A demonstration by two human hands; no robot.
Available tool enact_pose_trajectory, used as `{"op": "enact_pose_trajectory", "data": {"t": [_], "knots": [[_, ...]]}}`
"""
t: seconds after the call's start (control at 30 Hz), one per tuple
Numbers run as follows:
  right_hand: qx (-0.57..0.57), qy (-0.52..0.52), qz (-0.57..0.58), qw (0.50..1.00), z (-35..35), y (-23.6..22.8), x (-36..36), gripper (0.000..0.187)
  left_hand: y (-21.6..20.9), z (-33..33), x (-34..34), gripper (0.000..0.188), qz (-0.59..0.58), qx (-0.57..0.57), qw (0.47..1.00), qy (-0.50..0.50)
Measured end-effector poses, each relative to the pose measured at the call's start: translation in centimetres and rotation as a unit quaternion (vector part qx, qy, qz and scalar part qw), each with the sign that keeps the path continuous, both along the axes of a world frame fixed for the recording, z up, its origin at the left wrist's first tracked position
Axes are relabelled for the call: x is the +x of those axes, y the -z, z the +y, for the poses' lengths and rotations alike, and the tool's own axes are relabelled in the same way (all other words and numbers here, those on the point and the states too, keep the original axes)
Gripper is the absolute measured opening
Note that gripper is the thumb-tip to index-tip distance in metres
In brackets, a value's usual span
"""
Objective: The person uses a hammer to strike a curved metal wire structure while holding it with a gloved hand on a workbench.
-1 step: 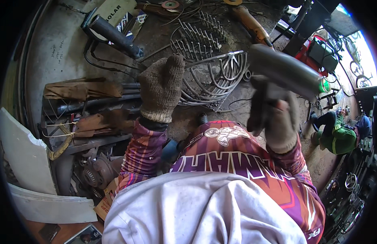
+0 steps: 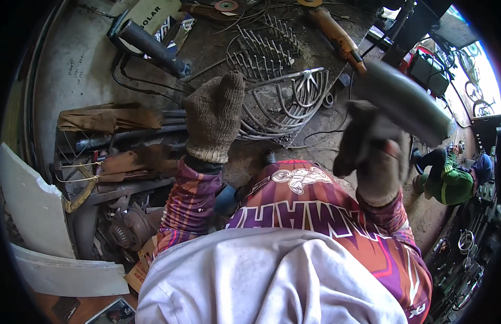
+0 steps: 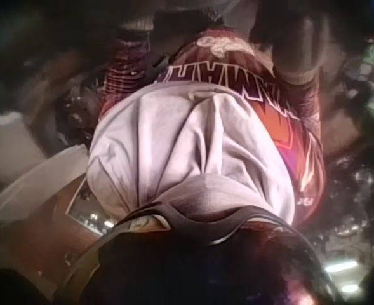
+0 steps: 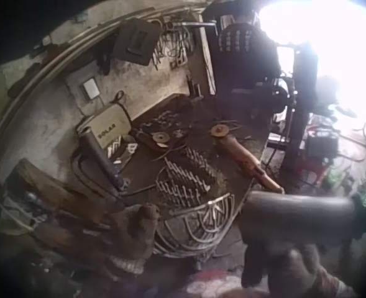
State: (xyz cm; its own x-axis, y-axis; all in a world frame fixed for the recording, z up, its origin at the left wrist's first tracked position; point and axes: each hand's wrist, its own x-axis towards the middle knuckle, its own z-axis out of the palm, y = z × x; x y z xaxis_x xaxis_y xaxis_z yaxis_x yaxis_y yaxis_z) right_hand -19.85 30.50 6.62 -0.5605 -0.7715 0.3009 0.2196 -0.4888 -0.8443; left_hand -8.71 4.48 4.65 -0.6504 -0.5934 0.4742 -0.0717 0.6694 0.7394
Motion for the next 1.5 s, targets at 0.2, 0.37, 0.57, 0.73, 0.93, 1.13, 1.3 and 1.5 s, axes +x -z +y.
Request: {"op": "enact_pose_trajectory", "data": {"t": [0.2, 0.37, 0.57, 0.73, 0.93, 1.13, 1.3, 1.5], "knots": [[0.216, -0.025, 0.016, 0.976, -0.6, -0.1, 0.5, 0.036, 0.0, 0.8, -0.6, 0.035, 0.050, 0.025, 0.998, 0.029], [0.217, -0.054, -0.028, 0.974, 0.1, -0.9, -0.1, 0.052, -0.2, -0.3, 0.9, 0.032, 0.016, 0.099, 0.995, -0.022], [0.200, -0.056, -0.089, 0.974, -0.5, -0.2, -0.1, 0.043, -0.6, 0.3, 0.3, 0.031, 0.055, -0.128, 0.990, 0.025], [0.206, -0.057, -0.006, 0.977, -1.6, 0.5, 0.1, 0.041, -0.1, -0.4, -0.7, 0.026, 0.105, -0.204, 0.973, 0.003], [0.121, 0.013, -0.004, 0.993, -0.8, -1.0, -0.3, 0.047, -0.9, 0.1, -0.4, 0.025, 0.014, 0.006, 1.000, -0.016], [0.050, -0.051, 0.034, 0.997, -0.6, -2.5, -0.5, 0.038, -1.4, 0.3, -0.9, 0.026, 0.026, 0.003, 1.000, -0.012], [0.259, -0.039, 0.080, 0.962, -0.4, -1.8, -1.0, 0.032, -2.4, 0.8, -0.6, 0.026, 0.066, 0.019, 0.997, -0.036], [0.166, -0.007, 0.011, 0.986, -0.1, -1.0, 0.2, 0.040, -3.0, -0.2, -1.1, 0.024, 0.038, -0.077, 0.996, -0.011]]}}
